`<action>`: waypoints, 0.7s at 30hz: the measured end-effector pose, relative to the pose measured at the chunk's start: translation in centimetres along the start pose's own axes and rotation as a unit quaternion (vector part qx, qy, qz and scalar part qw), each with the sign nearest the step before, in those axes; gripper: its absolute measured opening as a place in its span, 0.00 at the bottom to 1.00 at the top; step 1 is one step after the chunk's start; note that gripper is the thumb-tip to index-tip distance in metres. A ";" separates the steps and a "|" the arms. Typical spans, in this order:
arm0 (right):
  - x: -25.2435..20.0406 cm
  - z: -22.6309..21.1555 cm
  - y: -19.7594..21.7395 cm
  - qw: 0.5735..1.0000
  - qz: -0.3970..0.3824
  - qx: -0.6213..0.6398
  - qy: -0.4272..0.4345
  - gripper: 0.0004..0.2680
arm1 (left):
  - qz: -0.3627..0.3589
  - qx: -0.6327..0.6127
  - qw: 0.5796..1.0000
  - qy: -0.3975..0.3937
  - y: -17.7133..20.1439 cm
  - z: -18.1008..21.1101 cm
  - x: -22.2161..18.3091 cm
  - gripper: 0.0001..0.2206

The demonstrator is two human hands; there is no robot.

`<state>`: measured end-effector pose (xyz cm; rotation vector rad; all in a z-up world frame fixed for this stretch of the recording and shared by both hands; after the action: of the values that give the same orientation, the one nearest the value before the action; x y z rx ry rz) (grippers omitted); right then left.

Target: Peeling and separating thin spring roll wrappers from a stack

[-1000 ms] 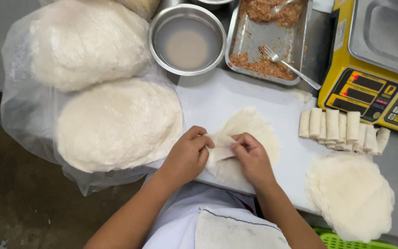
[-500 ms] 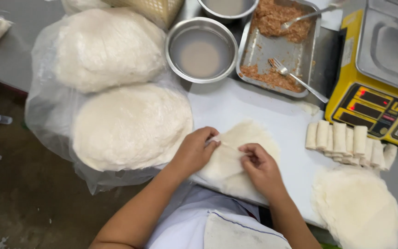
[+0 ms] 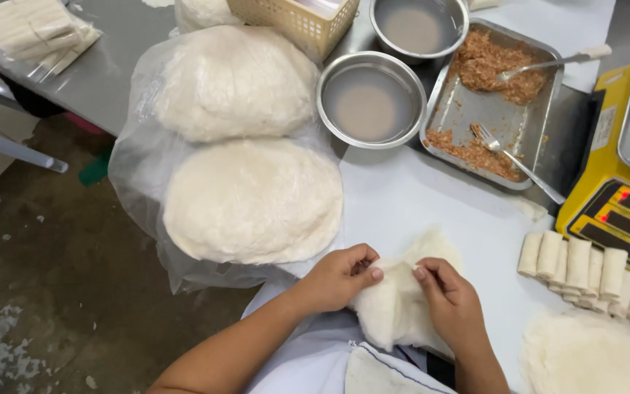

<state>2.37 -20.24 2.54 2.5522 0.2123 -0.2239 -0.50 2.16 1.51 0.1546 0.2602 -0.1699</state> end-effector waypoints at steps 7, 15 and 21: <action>-0.6 -0.2 -2.8 0.993 0.084 0.078 0.010 0.07 | 0.065 -0.010 0.982 -0.177 -2.5 1.7 -0.5 0.04; -1.1 -0.3 -3.1 0.994 0.083 0.066 0.023 0.08 | 0.096 0.025 0.992 -0.074 -1.9 1.9 -0.1 0.10; 0.8 1.7 -1.8 0.999 0.010 -0.008 0.031 0.10 | 0.106 0.110 0.983 -0.105 -1.2 0.9 0.1 0.06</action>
<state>2.63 -19.56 0.02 2.5460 0.2105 -0.1352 -0.40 0.84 2.22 0.3795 0.0134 -0.0011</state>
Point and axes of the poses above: each hand's wrist, its own x-axis towards the middle knuckle, its own y-axis out of the back of the hand, z = x × y, the point moved 2 cm from there along x, towards the middle knuckle, and after that the axes turned 4 degrees about z, right-handed, at the moved point
